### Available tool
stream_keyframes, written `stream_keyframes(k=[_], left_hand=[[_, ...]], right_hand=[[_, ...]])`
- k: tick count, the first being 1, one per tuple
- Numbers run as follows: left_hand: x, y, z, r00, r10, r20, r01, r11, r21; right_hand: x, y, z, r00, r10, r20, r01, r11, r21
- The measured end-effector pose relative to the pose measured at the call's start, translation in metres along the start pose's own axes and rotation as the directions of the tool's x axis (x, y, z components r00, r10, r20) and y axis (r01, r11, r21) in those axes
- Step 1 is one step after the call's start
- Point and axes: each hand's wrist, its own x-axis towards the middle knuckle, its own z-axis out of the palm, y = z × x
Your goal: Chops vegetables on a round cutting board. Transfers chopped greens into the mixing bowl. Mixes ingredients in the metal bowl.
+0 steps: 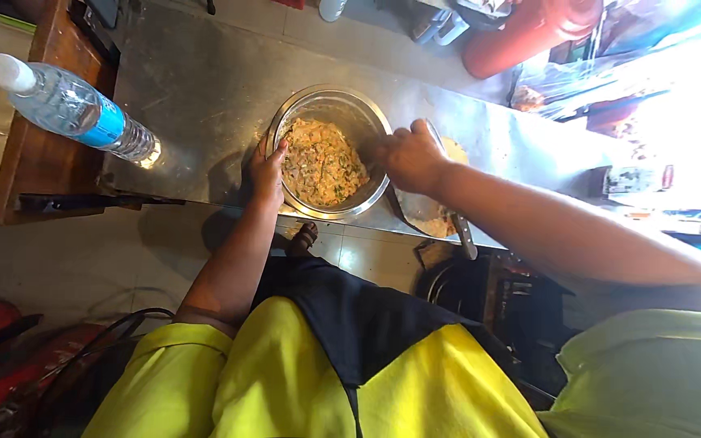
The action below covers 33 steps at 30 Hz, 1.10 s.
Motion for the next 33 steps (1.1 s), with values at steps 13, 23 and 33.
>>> stream_keyframes(k=[13, 23, 33], left_hand=[[0.005, 0.0, -0.005, 0.995, 0.036, 0.092, -0.042, 0.998, 0.056], [0.011, 0.0, -0.005, 0.996, -0.028, 0.088, 0.029, 1.0, -0.009], [0.015, 0.0, -0.004, 0.996, -0.073, 0.053, 0.071, 0.997, 0.041]], right_hand=[[0.034, -0.049, -0.034, 0.959, 0.181, 0.22, -0.273, 0.801, 0.532], [0.052, 0.008, -0.037, 0.92, 0.365, 0.14, -0.346, 0.593, 0.727], [0.071, -0.018, -0.025, 0.883, 0.435, 0.175, -0.394, 0.484, 0.781]])
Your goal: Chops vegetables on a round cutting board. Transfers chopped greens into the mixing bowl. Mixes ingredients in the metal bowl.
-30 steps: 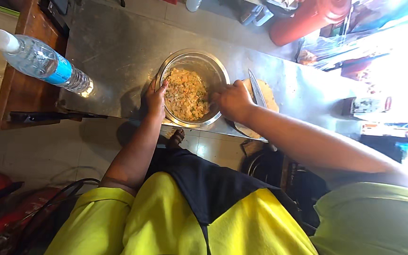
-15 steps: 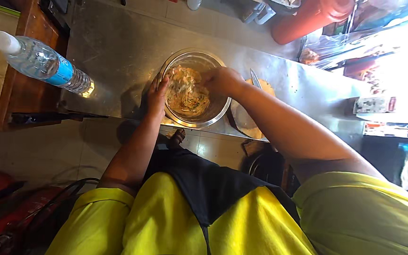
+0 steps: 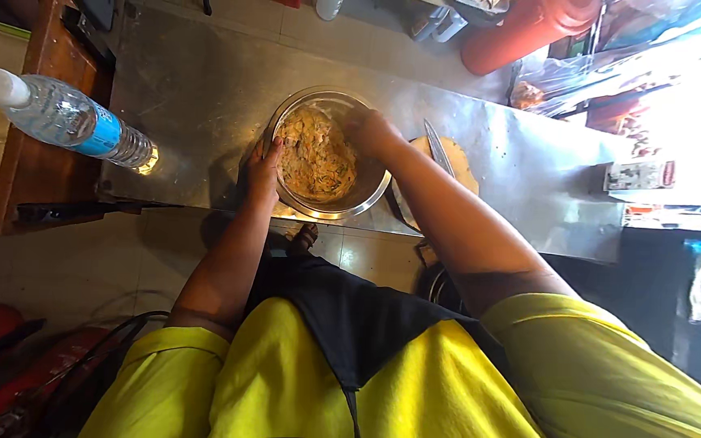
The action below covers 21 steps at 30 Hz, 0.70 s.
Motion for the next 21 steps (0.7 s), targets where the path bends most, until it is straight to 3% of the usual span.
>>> stream_keyframes(k=[4, 9, 14, 18, 21], left_hand=[[0.005, -0.005, -0.002, 1.0, 0.0, 0.004, 0.0, 0.999, 0.037], [0.005, -0.008, -0.004, 0.999, 0.036, 0.02, -0.037, 0.998, 0.049], [0.002, -0.008, 0.0, 0.997, 0.053, 0.051, -0.054, 0.999, 0.006], [0.0, -0.008, 0.002, 0.998, 0.044, 0.042, -0.046, 0.997, 0.06], [-0.005, 0.0, 0.005, 0.999, 0.031, 0.016, -0.032, 0.997, 0.074]], right_hand=[[-0.006, -0.007, 0.017, 0.992, -0.109, 0.064, 0.112, 0.993, -0.041], [-0.035, -0.007, 0.012, 0.915, -0.285, 0.287, 0.36, 0.896, -0.259], [-0.063, -0.011, -0.007, 0.853, -0.322, 0.412, 0.519, 0.615, -0.594], [-0.063, -0.026, -0.008, 0.747, -0.537, 0.391, 0.637, 0.414, -0.65], [-0.042, -0.041, 0.005, 0.708, -0.601, 0.372, 0.649, 0.345, -0.678]])
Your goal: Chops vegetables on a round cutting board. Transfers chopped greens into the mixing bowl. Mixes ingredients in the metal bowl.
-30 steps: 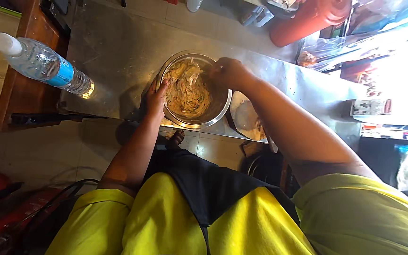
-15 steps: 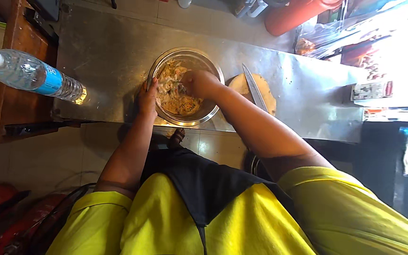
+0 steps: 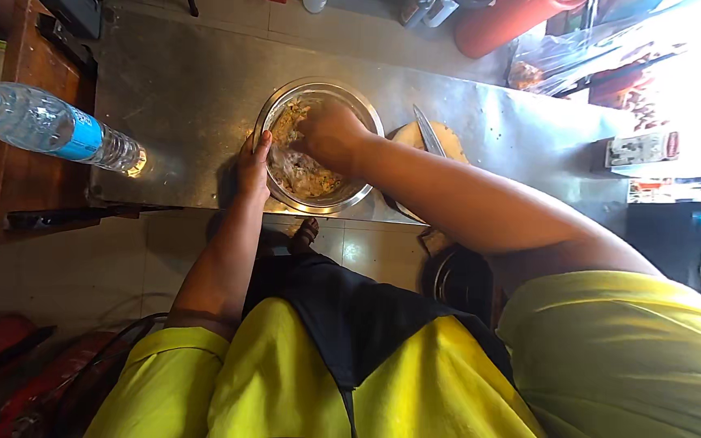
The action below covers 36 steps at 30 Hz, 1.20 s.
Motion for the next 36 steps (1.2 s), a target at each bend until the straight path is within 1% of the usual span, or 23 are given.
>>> stream_keyframes(k=[2, 4, 6, 8, 10, 12, 15, 17, 19, 20, 22, 24, 26, 28, 30, 33, 36], left_hand=[[0.002, -0.001, -0.002, 1.0, -0.012, 0.0, 0.012, 0.999, -0.03], [0.004, -0.004, -0.004, 1.0, -0.01, 0.001, 0.01, 0.999, -0.053], [0.003, -0.005, -0.003, 1.0, -0.006, 0.005, 0.006, 0.998, -0.064], [0.002, -0.006, -0.002, 1.0, 0.006, -0.007, -0.007, 0.997, -0.073], [0.0, -0.005, 0.0, 0.999, -0.004, -0.035, 0.002, 0.998, -0.06], [0.0, -0.004, 0.002, 0.998, -0.022, -0.06, 0.019, 0.999, -0.042], [-0.001, -0.006, 0.003, 0.999, 0.0, -0.047, -0.002, 0.999, -0.05], [0.001, -0.008, 0.002, 0.999, 0.013, -0.032, -0.015, 0.998, -0.059], [0.001, -0.009, 0.003, 0.999, 0.013, -0.033, -0.015, 0.998, -0.059], [0.0, -0.008, 0.002, 1.0, 0.006, -0.031, -0.008, 0.999, -0.053], [0.001, -0.009, 0.002, 0.999, -0.005, -0.04, 0.004, 0.999, -0.035], [0.002, -0.009, 0.001, 0.999, -0.017, -0.047, 0.017, 1.0, 0.001], [-0.001, -0.006, 0.002, 0.999, -0.01, -0.046, 0.01, 1.0, 0.01], [-0.002, -0.005, 0.001, 1.0, 0.017, -0.022, -0.017, 1.0, -0.003], [-0.002, -0.005, 0.001, 1.0, 0.029, -0.009, -0.029, 1.0, -0.011], [-0.001, -0.004, 0.002, 1.0, 0.015, -0.028, -0.015, 1.0, -0.012], [-0.001, -0.005, 0.003, 0.999, -0.008, -0.041, 0.007, 1.0, -0.029]], right_hand=[[0.015, 0.008, -0.002, 0.998, 0.064, -0.002, -0.064, 0.998, -0.026], [0.021, 0.024, -0.006, 0.98, 0.196, 0.012, -0.196, 0.98, -0.025], [0.017, 0.041, -0.008, 0.939, 0.342, 0.045, -0.342, 0.94, -0.006], [0.006, 0.049, -0.007, 0.884, 0.452, 0.122, -0.454, 0.891, -0.01], [-0.007, 0.053, -0.004, 0.831, 0.503, 0.237, -0.514, 0.858, -0.018], [-0.021, 0.057, -0.001, 0.8, 0.497, 0.337, -0.516, 0.856, -0.037], [-0.044, 0.053, 0.008, 0.8, 0.401, 0.445, -0.439, 0.898, -0.021], [-0.054, 0.043, 0.022, 0.819, 0.329, 0.47, -0.399, 0.915, 0.056], [-0.058, 0.026, 0.035, 0.838, 0.279, 0.47, -0.397, 0.902, 0.172], [-0.057, 0.015, 0.038, 0.856, 0.26, 0.448, -0.398, 0.883, 0.249], [-0.05, -0.007, 0.04, 0.874, 0.275, 0.4, -0.436, 0.808, 0.396], [-0.038, -0.02, 0.046, 0.87, 0.332, 0.366, -0.489, 0.681, 0.545], [-0.026, -0.02, 0.058, 0.859, 0.387, 0.334, -0.505, 0.536, 0.677], [-0.017, -0.012, 0.071, 0.849, 0.428, 0.31, -0.484, 0.39, 0.784], [-0.016, -0.001, 0.073, 0.839, 0.443, 0.316, -0.463, 0.275, 0.842], [-0.027, 0.013, 0.073, 0.813, 0.473, 0.341, -0.433, 0.098, 0.896], [-0.043, 0.024, 0.076, 0.737, 0.552, 0.39, -0.42, -0.078, 0.904]])
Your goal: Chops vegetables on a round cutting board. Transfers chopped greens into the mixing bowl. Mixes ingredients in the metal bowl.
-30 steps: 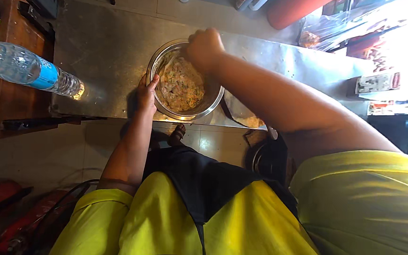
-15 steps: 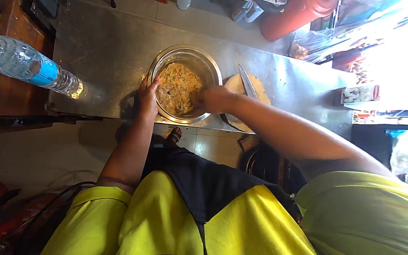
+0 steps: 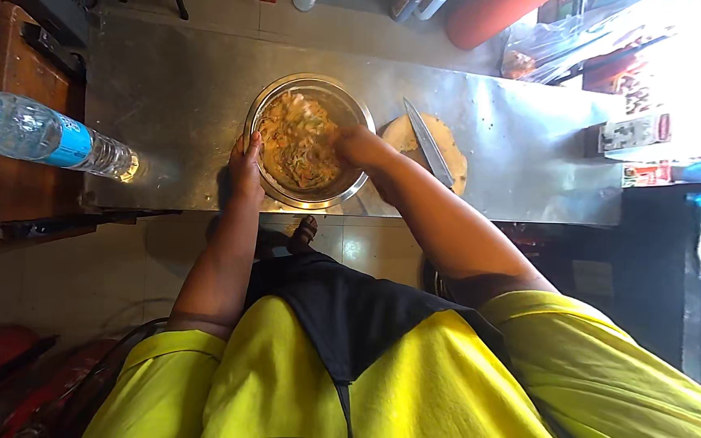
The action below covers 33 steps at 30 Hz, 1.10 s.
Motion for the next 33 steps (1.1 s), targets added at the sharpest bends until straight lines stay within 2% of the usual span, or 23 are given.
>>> stream_keyframes(k=[3, 6, 8, 12, 15, 17, 21, 24, 26, 29, 31, 33], left_hand=[[0.001, -0.001, 0.001, 1.0, 0.001, -0.002, -0.001, 1.0, -0.02], [0.001, -0.002, 0.001, 1.0, 0.01, -0.002, -0.01, 1.0, -0.005], [0.001, 0.0, 0.001, 1.0, 0.007, -0.009, -0.006, 1.0, 0.012], [0.0, -0.001, 0.002, 1.0, -0.006, -0.02, 0.006, 1.0, -0.008], [0.0, -0.003, 0.002, 1.0, 0.006, -0.013, -0.007, 1.0, -0.03], [0.001, -0.004, 0.003, 1.0, 0.004, -0.023, -0.005, 1.0, -0.029], [0.0, -0.002, 0.004, 0.998, 0.009, -0.059, -0.008, 1.0, 0.001], [-0.002, -0.001, 0.003, 0.999, 0.007, -0.045, -0.008, 1.0, -0.023], [-0.002, -0.002, 0.002, 0.999, -0.003, -0.036, 0.002, 1.0, -0.027], [-0.003, 0.001, 0.003, 0.999, 0.006, -0.033, -0.006, 1.0, 0.0], [-0.004, 0.004, 0.003, 1.0, -0.011, -0.028, 0.012, 0.999, 0.032], [-0.002, 0.005, 0.002, 1.0, -0.008, -0.016, 0.008, 1.0, 0.024]], right_hand=[[-0.004, 0.01, -0.018, 0.995, 0.036, -0.097, -0.031, 0.998, 0.049], [-0.015, 0.008, -0.034, 0.992, 0.039, -0.122, -0.055, 0.99, -0.131], [-0.024, 0.003, -0.04, 0.989, -0.014, -0.15, -0.018, 0.978, -0.208], [-0.024, 0.0, -0.036, 0.98, -0.098, -0.171, 0.049, 0.962, -0.27], [-0.013, 0.002, -0.014, 0.979, -0.057, -0.194, -0.018, 0.931, -0.366], [-0.015, 0.005, 0.003, 0.99, -0.03, -0.139, -0.031, 0.912, -0.41], [-0.043, 0.0, 0.001, 0.991, 0.001, 0.13, 0.069, 0.843, -0.534], [-0.061, -0.011, -0.022, 0.988, -0.048, 0.148, 0.118, 0.851, -0.512], [-0.052, -0.015, -0.03, 0.995, -0.093, 0.034, 0.097, 0.853, -0.513], [-0.016, -0.021, -0.027, 0.986, -0.083, -0.145, 0.0, 0.87, -0.493], [0.013, -0.02, -0.016, 0.985, -0.099, -0.145, 0.029, 0.907, -0.421], [0.028, -0.026, -0.001, 0.987, -0.15, -0.051, 0.118, 0.913, -0.39]])
